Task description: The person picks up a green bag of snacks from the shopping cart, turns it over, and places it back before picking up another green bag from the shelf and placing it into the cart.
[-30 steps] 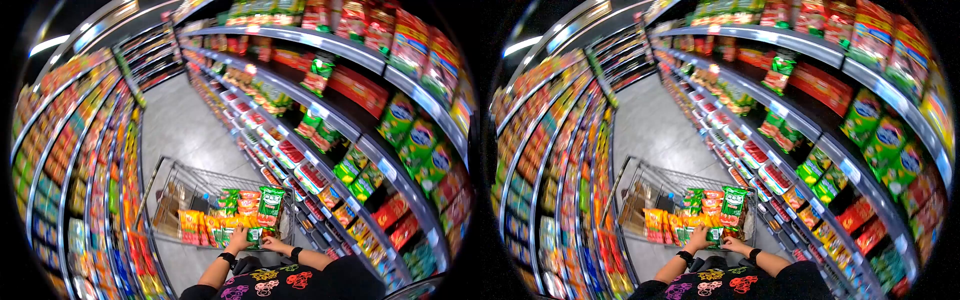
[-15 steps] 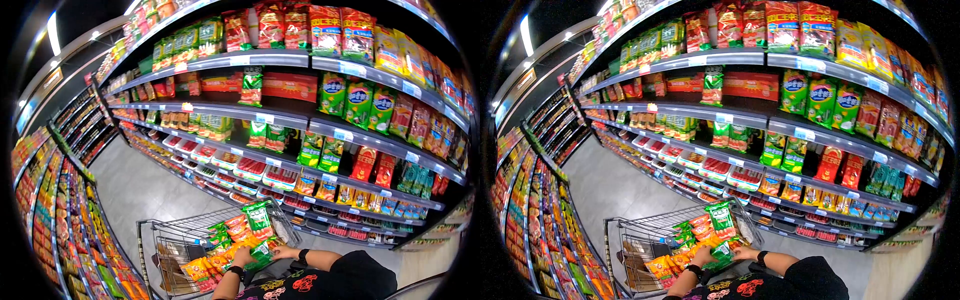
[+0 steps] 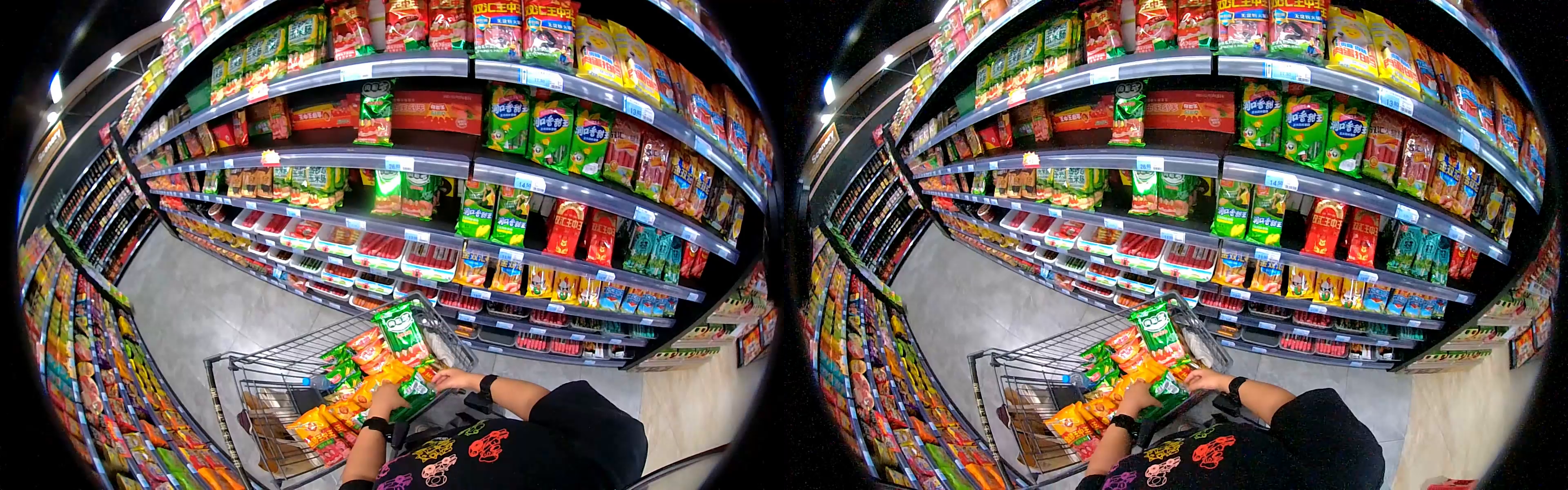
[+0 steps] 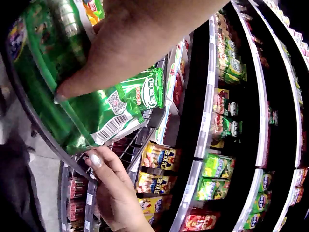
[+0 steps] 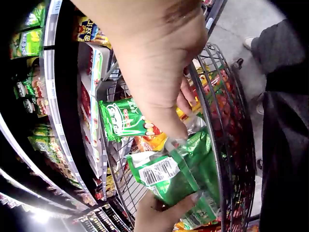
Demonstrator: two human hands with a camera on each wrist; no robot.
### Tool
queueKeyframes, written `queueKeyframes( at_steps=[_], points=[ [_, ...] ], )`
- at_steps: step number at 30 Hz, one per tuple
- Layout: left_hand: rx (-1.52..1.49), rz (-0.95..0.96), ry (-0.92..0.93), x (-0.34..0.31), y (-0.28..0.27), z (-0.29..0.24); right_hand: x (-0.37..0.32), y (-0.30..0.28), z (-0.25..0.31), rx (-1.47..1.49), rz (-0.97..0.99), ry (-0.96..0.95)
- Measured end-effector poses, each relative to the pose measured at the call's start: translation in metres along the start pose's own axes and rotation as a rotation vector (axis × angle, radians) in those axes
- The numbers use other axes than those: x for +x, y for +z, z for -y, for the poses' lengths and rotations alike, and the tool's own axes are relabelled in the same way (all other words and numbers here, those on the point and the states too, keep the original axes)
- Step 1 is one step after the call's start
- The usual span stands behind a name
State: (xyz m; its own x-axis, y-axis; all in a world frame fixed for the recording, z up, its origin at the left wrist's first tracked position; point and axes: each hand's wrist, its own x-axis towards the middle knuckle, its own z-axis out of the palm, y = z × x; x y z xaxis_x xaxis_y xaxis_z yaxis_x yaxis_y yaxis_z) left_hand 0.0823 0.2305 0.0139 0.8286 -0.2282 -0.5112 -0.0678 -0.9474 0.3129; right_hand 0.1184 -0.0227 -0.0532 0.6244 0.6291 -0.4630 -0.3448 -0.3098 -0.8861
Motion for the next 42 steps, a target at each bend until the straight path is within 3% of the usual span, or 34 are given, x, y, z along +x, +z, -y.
queueKeyframes(
  at_steps=[4, 10, 16, 20, 23, 25, 27, 29, 30, 32, 33, 34, 36, 37, 42],
  points=[
    [-0.148, 0.041, -0.044, -0.007, 0.006, -0.006, 0.011, -0.009, -0.008, 0.05, 0.076, 0.043],
    [-0.152, -0.057, -0.049, -0.014, 0.019, -0.013, 0.015, -0.016, -0.002, 0.078, 0.089, 0.076],
    [-0.101, -0.04, -0.038, -0.012, 0.022, -0.011, 0.009, -0.014, 0.012, -0.006, 0.051, 0.156],
    [-0.057, -0.104, 0.039, -0.016, -0.006, -0.024, 0.022, -0.035, 0.011, 0.224, 0.095, 0.297],
    [-0.116, -0.093, 0.19, -0.012, -0.044, -0.031, -0.008, -0.051, 0.06, 0.663, 0.036, 0.458],
    [-0.083, -0.045, 0.186, -0.043, -0.118, -0.082, -0.002, -0.065, 0.049, 0.746, 0.321, 0.419],
    [-0.068, -0.185, 0.266, -0.057, -0.161, -0.113, -0.043, -0.048, 0.111, 0.655, 0.382, 0.418],
    [0.033, -0.363, 0.362, -0.059, -0.188, -0.131, -0.009, -0.058, 0.084, 0.913, 1.072, 0.382],
    [0.095, -0.493, 0.398, -0.07, -0.208, -0.15, -0.011, -0.055, 0.109, 1.026, 1.121, 0.477],
    [0.231, -0.74, 0.459, -0.095, -0.242, -0.189, -0.038, -0.075, 0.152, 0.825, 0.661, 0.09],
    [0.312, -0.854, 0.489, -0.102, -0.25, -0.204, -0.076, -0.08, 0.209, 0.606, 0.301, -0.068],
    [0.359, -0.95, 0.502, -0.103, -0.25, -0.214, -0.052, -0.095, 0.205, 0.604, 0.296, -0.314],
    [0.473, -1.14, 0.538, -0.101, -0.252, -0.232, -0.069, -0.119, 0.234, 0.828, 0.504, -0.467],
    [0.477, -1.181, 0.557, -0.099, -0.252, -0.24, -0.081, -0.132, 0.25, 0.879, 0.669, -0.425],
    [0.496, -1.366, 0.6, -0.077, -0.249, -0.268, -0.136, -0.177, 0.283, 0.484, 0.554, -0.607]
  ],
)
